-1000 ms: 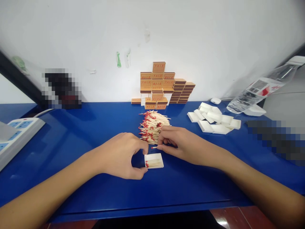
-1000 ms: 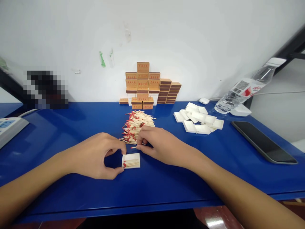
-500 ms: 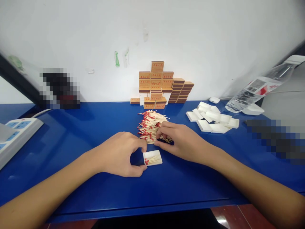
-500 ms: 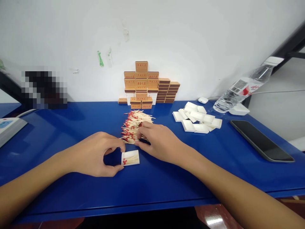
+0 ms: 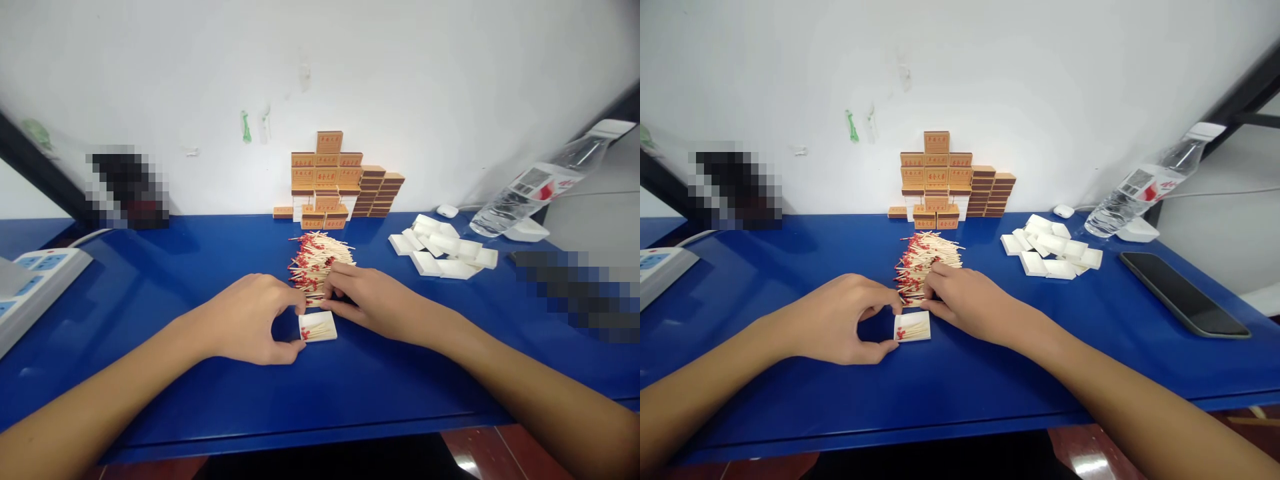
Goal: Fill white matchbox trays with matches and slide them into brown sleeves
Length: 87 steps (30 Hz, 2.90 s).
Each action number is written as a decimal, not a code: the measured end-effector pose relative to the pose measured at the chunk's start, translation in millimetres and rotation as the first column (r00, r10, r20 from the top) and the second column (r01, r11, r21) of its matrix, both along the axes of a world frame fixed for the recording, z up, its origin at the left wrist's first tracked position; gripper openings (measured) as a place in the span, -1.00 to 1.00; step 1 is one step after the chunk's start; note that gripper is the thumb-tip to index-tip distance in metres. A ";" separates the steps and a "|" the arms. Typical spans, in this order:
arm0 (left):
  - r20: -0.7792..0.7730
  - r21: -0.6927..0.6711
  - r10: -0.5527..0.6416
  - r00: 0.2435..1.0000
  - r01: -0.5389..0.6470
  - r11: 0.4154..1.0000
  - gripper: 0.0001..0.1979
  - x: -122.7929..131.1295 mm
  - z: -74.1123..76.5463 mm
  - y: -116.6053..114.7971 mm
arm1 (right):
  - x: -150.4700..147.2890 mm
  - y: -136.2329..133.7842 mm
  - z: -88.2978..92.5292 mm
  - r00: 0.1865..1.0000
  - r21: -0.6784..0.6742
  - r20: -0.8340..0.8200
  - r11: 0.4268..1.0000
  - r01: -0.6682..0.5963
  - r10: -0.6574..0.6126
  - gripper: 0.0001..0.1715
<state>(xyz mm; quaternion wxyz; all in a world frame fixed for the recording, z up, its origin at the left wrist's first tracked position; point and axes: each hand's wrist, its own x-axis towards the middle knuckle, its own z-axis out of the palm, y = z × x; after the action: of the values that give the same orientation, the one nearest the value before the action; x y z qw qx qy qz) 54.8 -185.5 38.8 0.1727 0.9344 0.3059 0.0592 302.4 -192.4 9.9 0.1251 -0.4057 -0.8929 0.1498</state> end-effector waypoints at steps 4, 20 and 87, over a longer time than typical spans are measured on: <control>-0.004 0.009 0.008 1.000 -0.008 1.000 -0.82 -1.4 -0.5 1.8 | 7.1 0.5 5.1 0.997 0.001 0.072 1.000 0.009 -0.009 -0.79; 0.001 0.058 0.016 1.000 -0.016 0.998 -0.80 -0.4 -8.5 3.1 | 12.8 -10.6 28.6 0.998 -0.073 -0.045 0.996 0.049 -0.053 -0.79; -0.007 0.071 -0.013 1.000 0.013 0.997 -0.73 2.5 -13.4 -0.6 | 16.5 -8.8 23.5 0.994 -0.036 0.100 0.998 0.057 -0.053 -0.87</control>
<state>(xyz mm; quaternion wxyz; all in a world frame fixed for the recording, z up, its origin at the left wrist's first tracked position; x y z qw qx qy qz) 57.3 -186.1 25.5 0.1387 0.9421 0.2981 0.0657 318.9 -201.2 33.4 0.0769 -0.4393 -0.8835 0.1433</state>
